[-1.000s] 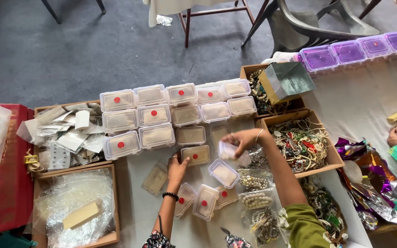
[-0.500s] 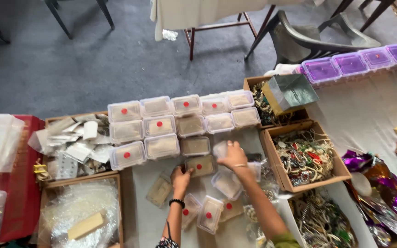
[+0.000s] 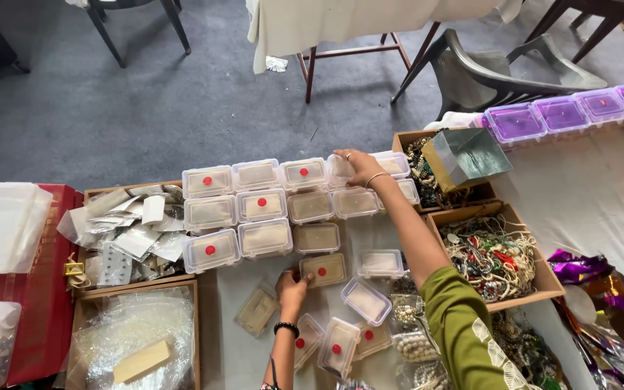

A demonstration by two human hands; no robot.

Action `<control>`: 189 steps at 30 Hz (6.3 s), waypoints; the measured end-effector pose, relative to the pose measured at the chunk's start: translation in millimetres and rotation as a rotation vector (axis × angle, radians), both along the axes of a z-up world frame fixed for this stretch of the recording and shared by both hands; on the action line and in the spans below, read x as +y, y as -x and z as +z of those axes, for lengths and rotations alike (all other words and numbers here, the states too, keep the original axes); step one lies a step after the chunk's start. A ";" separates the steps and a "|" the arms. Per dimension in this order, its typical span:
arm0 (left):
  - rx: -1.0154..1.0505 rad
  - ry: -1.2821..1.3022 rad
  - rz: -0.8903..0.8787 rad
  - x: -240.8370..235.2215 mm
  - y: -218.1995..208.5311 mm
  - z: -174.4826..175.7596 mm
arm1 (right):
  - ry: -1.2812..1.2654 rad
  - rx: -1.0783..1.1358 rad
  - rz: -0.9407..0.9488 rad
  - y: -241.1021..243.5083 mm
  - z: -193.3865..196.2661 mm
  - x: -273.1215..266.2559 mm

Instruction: The person folds a rectangular bar of soap in a beige wrapper and places it into a small clear plastic container. They then close the container and arrange it with other identical containers on the table.

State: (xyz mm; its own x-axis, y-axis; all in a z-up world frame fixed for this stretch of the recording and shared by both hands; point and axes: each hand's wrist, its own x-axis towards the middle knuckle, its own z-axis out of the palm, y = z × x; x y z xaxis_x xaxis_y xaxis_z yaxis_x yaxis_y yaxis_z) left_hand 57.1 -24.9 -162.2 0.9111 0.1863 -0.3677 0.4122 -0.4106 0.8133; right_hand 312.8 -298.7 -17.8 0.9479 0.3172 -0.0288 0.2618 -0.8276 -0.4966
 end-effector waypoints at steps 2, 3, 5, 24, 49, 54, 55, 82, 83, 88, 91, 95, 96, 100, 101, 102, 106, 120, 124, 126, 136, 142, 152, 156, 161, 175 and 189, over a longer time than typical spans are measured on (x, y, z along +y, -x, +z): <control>0.038 -0.020 -0.025 0.2 0.7 3.4 | 0.187 0.041 0.029 0.6 7.4 5.8; 0.040 -0.018 -0.023 1.4 -0.3 2.0 | 0.189 0.043 0.031 2.8 7.2 5.7; 0.043 0.038 -0.069 3.3 -2.7 -0.5 | 0.311 0.061 0.041 7.1 7.4 4.5; 0.097 0.012 -0.097 3.1 -5.9 -1.3 | 0.282 -0.082 0.048 15.7 7.3 -5.3; -0.511 -0.939 -0.752 -169.9 -284.2 36.1 | 0.369 0.418 -0.033 207.4 -47.8 -60.0; -0.376 -0.981 -0.771 -168.0 -274.4 73.2 | 0.139 0.408 -0.054 213.0 -25.8 -68.7; -0.420 -0.978 -0.753 -165.1 -271.1 86.5 | 0.066 0.360 0.023 209.9 -28.0 -75.6; 0.033 0.487 0.256 25.4 143.2 6.1 | 0.129 0.368 0.071 -93.6 -102.5 -15.0; -0.105 0.558 0.305 27.9 162.6 -27.2 | -0.001 0.274 0.108 -78.5 -93.8 -14.2; 0.103 0.266 0.298 106.3 175.6 -22.1 | -0.278 -0.070 -0.015 13.6 -26.1 -12.2; 0.052 0.245 0.321 135.8 185.1 -25.5 | -0.344 0.152 0.185 80.7 -19.3 -15.2; 0.016 0.176 0.385 140.4 194.2 -18.1 | 0.199 0.081 0.423 170.2 9.4 4.7; 0.023 0.174 0.385 136.8 205.3 -18.7 | 0.196 0.088 0.423 181.0 3.6 4.6; -0.185 -0.166 0.382 118.2 231.2 -12.4 | 0.118 -0.059 0.208 199.0 -36.2 9.2; -0.189 -0.249 0.404 111.5 227.9 -8.8 | 0.029 -0.100 0.137 195.0 -48.4 8.8; -0.195 -0.247 0.405 109.7 221.4 -2.0 | 0.031 -0.105 0.137 190.5 -63.0 16.1; -0.233 -0.337 0.395 98.4 222.7 20.7 | -0.129 -0.074 -0.096 199.0 -75.6 33.1; -0.322 -0.377 0.358 98.3 220.7 21.1 | -0.063 -0.101 -0.098 188.6 -50.0 -5.2; -0.273 -0.402 0.342 98.1 223.6 15.8 | 0.415 -0.188 -0.162 137.2 -24.0 20.0; -0.264 -0.399 0.342 98.6 222.0 15.1 | 0.484 -0.037 -0.222 124.3 -11.8 29.5; -0.295 -0.444 0.312 97.7 222.2 19.0 | 0.518 -0.164 -0.113 139.0 -45.9 15.7; -0.285 -0.451 0.313 96.4 222.7 18.4 | 0.380 -0.328 -0.118 138.4 -47.8 18.7; -0.245 -0.450 0.291 95.8 223.1 29.4 | 0.216 -0.454 -0.025 198.6 -43.1 -3.5; -0.309 -0.447 0.298 95.9 224.3 28.4 | 0.040 -0.275 0.121 212.1 -50.1 -19.1; -0.289 -0.456 0.309 96.1 225.9 25.5 | 0.346 -0.177 0.210 220.1 -14.1 -10.6; -0.259 -0.471 0.305 94.7 223.1 24.6 | 0.267 -0.386 0.095 150.9 -14.3 19.1; -0.294 -0.465 0.310 95.5 223.7 18.4 | 0.189 -0.400 0.042 159.3 -15.3 12.8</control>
